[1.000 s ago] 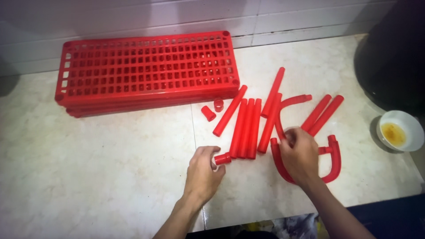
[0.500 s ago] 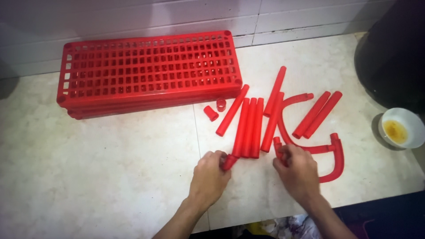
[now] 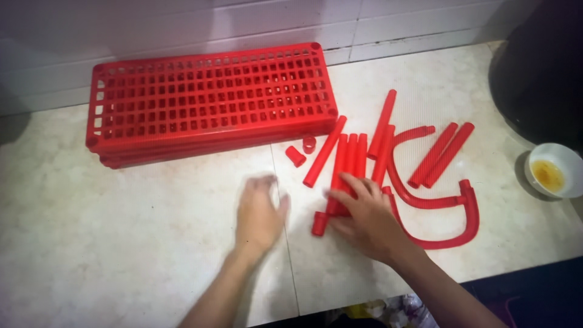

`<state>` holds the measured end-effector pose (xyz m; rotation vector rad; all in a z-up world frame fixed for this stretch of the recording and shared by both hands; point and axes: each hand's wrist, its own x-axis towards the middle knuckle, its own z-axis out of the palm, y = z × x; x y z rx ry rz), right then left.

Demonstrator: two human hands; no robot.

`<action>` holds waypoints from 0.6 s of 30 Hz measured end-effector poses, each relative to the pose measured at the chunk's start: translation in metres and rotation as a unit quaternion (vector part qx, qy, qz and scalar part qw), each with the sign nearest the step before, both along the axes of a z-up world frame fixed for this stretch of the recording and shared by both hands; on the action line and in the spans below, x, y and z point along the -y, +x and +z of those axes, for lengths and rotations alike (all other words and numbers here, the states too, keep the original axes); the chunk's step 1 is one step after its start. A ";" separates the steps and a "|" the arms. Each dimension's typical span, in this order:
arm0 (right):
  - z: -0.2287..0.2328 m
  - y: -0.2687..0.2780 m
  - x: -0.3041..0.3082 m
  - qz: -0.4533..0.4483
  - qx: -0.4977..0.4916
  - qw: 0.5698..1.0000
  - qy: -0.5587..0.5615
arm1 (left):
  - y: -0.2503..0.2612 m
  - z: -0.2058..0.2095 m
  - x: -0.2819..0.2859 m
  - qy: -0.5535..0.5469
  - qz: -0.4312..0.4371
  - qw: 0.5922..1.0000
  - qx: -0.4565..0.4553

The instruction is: The person disassembles a red plastic stool by removing the legs and stacking the seat panels. They then sort the detached legs and curved connectors on the floor before beginning to reattach the legs to the seat panels.

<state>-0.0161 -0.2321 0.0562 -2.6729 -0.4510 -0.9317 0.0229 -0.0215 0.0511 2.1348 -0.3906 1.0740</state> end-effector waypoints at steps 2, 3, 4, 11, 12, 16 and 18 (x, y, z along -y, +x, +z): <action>0.001 0.002 -0.001 -0.015 -0.008 1.000 -0.023 | 0.002 0.014 -0.006 -0.013 0.011 1.000 -0.009; 0.000 0.004 0.001 -0.017 -0.002 1.000 -0.015 | 0.000 0.019 -0.009 -0.024 0.009 0.999 -0.031; -0.001 0.006 0.003 -0.020 0.004 1.000 -0.007 | -0.002 0.025 -0.010 -0.035 0.006 0.998 -0.054; -0.008 0.017 0.031 -0.020 0.074 0.997 0.022 | -0.018 0.027 0.016 0.007 -0.028 0.961 -0.273; -0.009 0.017 0.034 -0.022 0.077 0.996 0.031 | -0.018 0.023 0.022 0.035 -0.030 0.958 -0.281; -0.013 0.019 0.048 -0.050 0.127 0.989 0.049 | -0.021 -0.005 0.049 0.119 -0.039 0.954 -0.274; -0.019 0.019 0.058 -0.079 0.155 0.983 0.066 | -0.023 -0.019 0.062 0.120 -0.047 0.962 -0.242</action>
